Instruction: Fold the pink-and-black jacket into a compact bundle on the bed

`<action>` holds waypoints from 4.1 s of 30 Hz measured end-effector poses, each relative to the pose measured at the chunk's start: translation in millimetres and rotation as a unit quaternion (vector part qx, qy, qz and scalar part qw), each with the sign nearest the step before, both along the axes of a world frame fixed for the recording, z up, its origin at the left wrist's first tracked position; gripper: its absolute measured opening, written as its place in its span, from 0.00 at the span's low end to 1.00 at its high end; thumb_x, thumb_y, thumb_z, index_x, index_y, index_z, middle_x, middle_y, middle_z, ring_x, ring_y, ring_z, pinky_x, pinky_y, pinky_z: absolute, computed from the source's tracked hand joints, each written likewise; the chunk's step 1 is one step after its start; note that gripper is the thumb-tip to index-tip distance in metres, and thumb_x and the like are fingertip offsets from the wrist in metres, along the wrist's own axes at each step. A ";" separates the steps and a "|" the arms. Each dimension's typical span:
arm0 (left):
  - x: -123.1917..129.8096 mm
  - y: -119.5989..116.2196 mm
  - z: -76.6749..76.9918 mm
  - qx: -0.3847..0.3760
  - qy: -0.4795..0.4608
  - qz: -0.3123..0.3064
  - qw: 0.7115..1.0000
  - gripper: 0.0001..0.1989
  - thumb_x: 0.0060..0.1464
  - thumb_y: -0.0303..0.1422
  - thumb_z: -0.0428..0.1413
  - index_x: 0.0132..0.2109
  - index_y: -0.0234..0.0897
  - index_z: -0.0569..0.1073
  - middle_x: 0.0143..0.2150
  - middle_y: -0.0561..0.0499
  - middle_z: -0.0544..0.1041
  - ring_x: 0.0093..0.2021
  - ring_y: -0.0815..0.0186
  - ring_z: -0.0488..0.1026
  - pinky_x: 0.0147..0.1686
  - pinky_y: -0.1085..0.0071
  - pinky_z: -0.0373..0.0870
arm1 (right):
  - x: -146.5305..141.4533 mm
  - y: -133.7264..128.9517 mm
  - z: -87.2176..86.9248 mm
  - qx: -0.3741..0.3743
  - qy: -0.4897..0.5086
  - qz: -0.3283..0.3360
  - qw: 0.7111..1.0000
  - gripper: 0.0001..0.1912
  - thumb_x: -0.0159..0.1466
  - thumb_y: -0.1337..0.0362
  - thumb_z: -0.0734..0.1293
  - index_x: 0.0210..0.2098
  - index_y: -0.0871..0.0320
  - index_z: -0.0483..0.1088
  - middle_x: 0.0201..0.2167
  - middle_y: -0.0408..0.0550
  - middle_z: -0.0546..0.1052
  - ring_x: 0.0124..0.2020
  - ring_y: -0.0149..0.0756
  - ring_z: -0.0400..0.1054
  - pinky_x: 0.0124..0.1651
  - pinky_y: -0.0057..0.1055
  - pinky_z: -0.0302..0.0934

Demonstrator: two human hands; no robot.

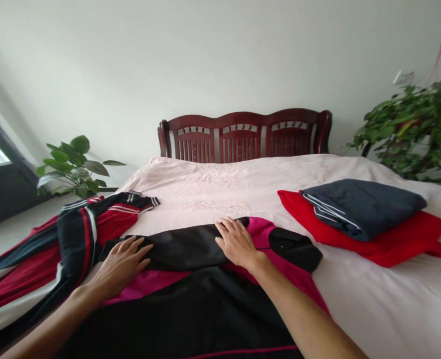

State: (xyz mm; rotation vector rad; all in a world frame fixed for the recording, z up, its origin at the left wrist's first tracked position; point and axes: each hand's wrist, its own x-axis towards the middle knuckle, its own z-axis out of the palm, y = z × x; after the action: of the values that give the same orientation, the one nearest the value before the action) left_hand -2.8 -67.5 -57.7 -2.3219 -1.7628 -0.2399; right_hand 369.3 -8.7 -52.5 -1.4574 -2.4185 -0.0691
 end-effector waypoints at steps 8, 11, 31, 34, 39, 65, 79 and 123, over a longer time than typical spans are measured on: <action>-50.2 -9.0 -18.4 -0.026 -0.065 -0.041 0.997 0.23 0.60 0.43 0.52 0.62 0.50 0.71 0.68 0.45 0.65 0.67 0.51 0.62 0.62 0.52 0.63 | 31.0 24.8 -28.1 -0.118 -0.037 -0.063 0.990 0.28 0.70 0.54 0.56 0.67 0.55 0.60 0.69 0.56 0.59 0.70 0.46 0.50 0.68 0.50 0.47; -72.9 -36.3 -7.2 0.000 -0.155 -0.001 0.988 0.20 0.64 0.45 0.47 0.54 0.46 0.77 0.59 0.46 0.74 0.57 0.57 0.73 0.56 0.62 0.70 | 25.3 7.5 -4.0 -0.103 0.017 -0.100 0.990 0.23 0.70 0.60 0.57 0.61 0.59 0.66 0.64 0.58 0.67 0.64 0.45 0.61 0.63 0.42 0.56; -27.7 -118.7 32.3 -0.027 -0.181 0.176 0.967 0.11 0.62 0.42 0.48 0.43 0.46 0.72 0.42 0.54 0.76 0.41 0.63 0.74 0.39 0.70 0.66 | -3.7 -80.6 -25.7 0.043 0.156 -0.097 0.982 0.11 0.70 0.58 0.59 0.40 0.53 0.71 0.39 0.46 0.80 0.39 0.41 0.74 0.35 0.32 0.58; -17.9 -111.6 35.8 -0.039 -0.132 0.184 0.973 0.14 0.64 0.43 0.46 0.45 0.45 0.72 0.44 0.50 0.75 0.46 0.60 0.74 0.43 0.67 0.66 | -0.9 -77.7 -33.1 0.005 0.130 -0.108 0.986 0.12 0.70 0.57 0.58 0.38 0.52 0.72 0.37 0.45 0.81 0.36 0.41 0.75 0.31 0.32 0.54; -26.4 -121.4 32.0 -0.053 -0.107 0.173 0.978 0.13 0.60 0.45 0.51 0.41 0.43 0.74 0.45 0.47 0.73 0.47 0.57 0.72 0.48 0.63 0.66 | 1.5 -78.0 -49.1 0.022 0.101 -0.084 0.991 0.17 0.71 0.55 0.57 0.34 0.53 0.72 0.34 0.47 0.80 0.35 0.41 0.75 0.31 0.32 0.53; -4.3 -75.7 25.8 0.026 -0.111 0.041 0.993 0.20 0.66 0.43 0.42 0.53 0.42 0.74 0.54 0.47 0.76 0.53 0.57 0.73 0.55 0.62 0.67 | 125.5 -117.0 13.9 -0.177 0.109 -0.069 0.976 0.16 0.66 0.50 0.62 0.39 0.51 0.77 0.42 0.47 0.80 0.47 0.43 0.71 0.49 0.34 0.61; 19.3 -84.1 -24.6 -0.078 -0.029 0.088 0.993 0.24 0.66 0.40 0.41 0.65 0.47 0.66 0.67 0.50 0.68 0.69 0.53 0.57 0.67 0.46 0.47 | 119.6 -121.3 -3.2 0.016 0.078 -0.065 0.995 0.15 0.71 0.59 0.56 0.38 0.52 0.73 0.38 0.47 0.79 0.43 0.39 0.71 0.46 0.33 0.60; -5.0 -89.8 -27.3 -0.064 -0.148 0.245 0.956 0.29 0.64 0.43 0.41 0.69 0.42 0.61 0.69 0.40 0.63 0.68 0.50 0.60 0.60 0.50 0.62 | 109.6 -101.3 -66.2 0.084 0.011 -0.317 0.945 0.26 0.68 0.58 0.55 0.61 0.60 0.66 0.63 0.59 0.67 0.65 0.53 0.57 0.64 0.50 0.53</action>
State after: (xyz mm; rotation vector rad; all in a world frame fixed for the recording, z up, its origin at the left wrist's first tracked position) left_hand -7.9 -157.3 -85.0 -1.9121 -2.4977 -0.4128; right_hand 478.9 -110.1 -118.6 -2.0655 -1.7761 -0.3875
